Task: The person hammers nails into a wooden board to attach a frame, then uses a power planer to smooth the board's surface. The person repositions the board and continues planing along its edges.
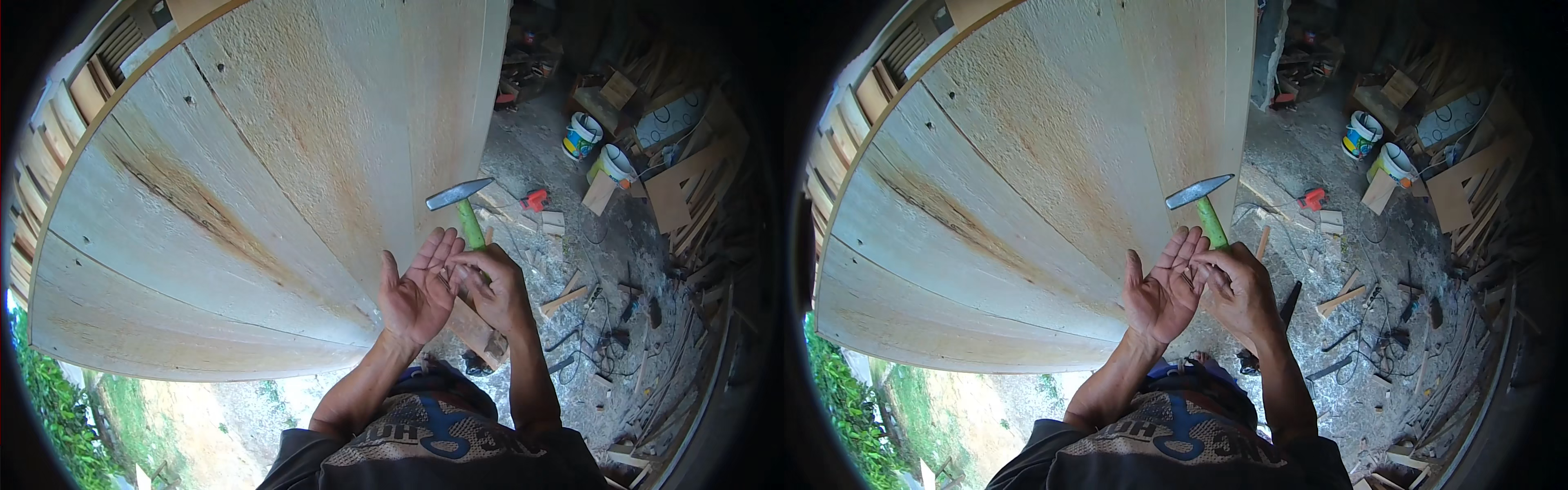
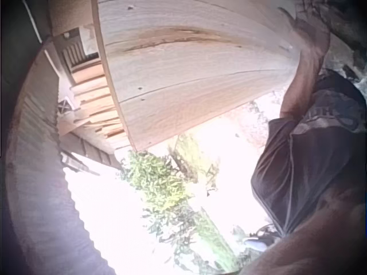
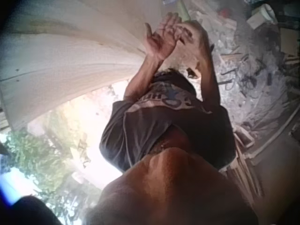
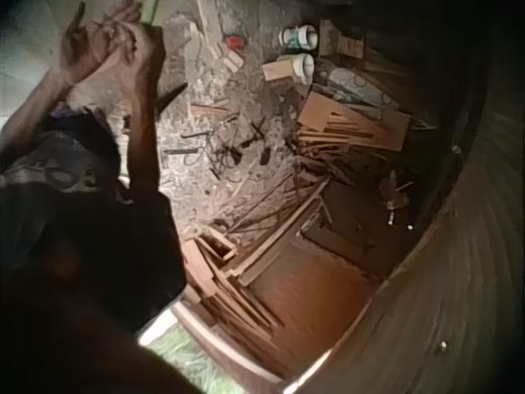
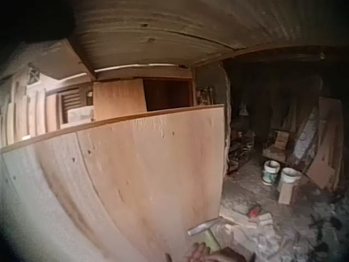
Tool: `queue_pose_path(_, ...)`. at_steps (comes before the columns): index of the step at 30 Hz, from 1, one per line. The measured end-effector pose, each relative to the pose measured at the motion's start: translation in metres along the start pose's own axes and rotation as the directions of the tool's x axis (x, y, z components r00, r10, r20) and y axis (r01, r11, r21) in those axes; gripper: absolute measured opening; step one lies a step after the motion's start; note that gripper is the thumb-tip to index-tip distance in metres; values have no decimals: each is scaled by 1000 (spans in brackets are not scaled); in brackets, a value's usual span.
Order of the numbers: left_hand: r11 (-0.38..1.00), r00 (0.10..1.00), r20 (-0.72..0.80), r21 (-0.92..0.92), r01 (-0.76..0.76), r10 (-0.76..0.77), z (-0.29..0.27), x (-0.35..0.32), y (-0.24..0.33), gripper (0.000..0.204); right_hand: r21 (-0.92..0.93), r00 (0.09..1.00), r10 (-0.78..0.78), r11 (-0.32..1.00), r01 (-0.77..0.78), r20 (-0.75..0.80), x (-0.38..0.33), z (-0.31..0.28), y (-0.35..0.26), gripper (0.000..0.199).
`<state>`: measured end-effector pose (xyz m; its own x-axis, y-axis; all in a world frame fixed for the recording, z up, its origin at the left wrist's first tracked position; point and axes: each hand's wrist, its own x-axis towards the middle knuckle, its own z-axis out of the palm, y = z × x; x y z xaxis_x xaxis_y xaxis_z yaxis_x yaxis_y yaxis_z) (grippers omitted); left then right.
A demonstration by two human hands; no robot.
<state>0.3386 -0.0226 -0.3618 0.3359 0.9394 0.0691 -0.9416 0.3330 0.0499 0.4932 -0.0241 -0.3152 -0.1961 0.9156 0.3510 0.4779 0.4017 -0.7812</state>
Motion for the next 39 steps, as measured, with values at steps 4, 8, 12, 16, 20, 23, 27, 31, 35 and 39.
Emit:
queue_pose_path(4,1000,999,23,16,-23,23,-5,-6,4,88,56,997,-19,998,15,69,-2,7,6,31)
queue_pose_path(8,999,998,-47,25,-41,42,-4,-12,3,87,50,990,-19,999,12,141,-1,7,4,23)
queue_pose_path(12,998,995,-72,26,-61,63,0,-15,-3,78,179,992,-36,984,15,117,-5,12,17,15)
queue_pose_path(16,974,988,-148,227,4,31,-25,-16,-3,50,125,988,-145,983,138,50,-2,9,16,13)
queue_pose_path(20,891,973,-214,419,173,-89,-25,-19,1,20,58,989,-114,992,108,100,-2,-9,13,18)
queue_pose_path(23,773,979,-190,608,180,-78,-12,-9,1,13,63,985,-147,988,142,86,-5,-19,10,21)
queue_pose_path(27,743,983,-162,646,174,-90,-18,-12,3,12,69,981,-185,981,181,59,-12,-31,20,23)
queue_pose_path(31,855,965,-261,492,163,-34,-47,-28,3,12,71,950,-296,950,303,-98,17,-74,19,34)
queue_pose_path(35,920,917,-400,362,151,7,-67,-43,4,8,229,901,-238,915,334,-363,84,-112,-7,45)
queue_pose_path(39,938,910,-413,331,106,43,-74,-48,18,8,44,874,-305,937,346,-377,179,-158,-47,39)
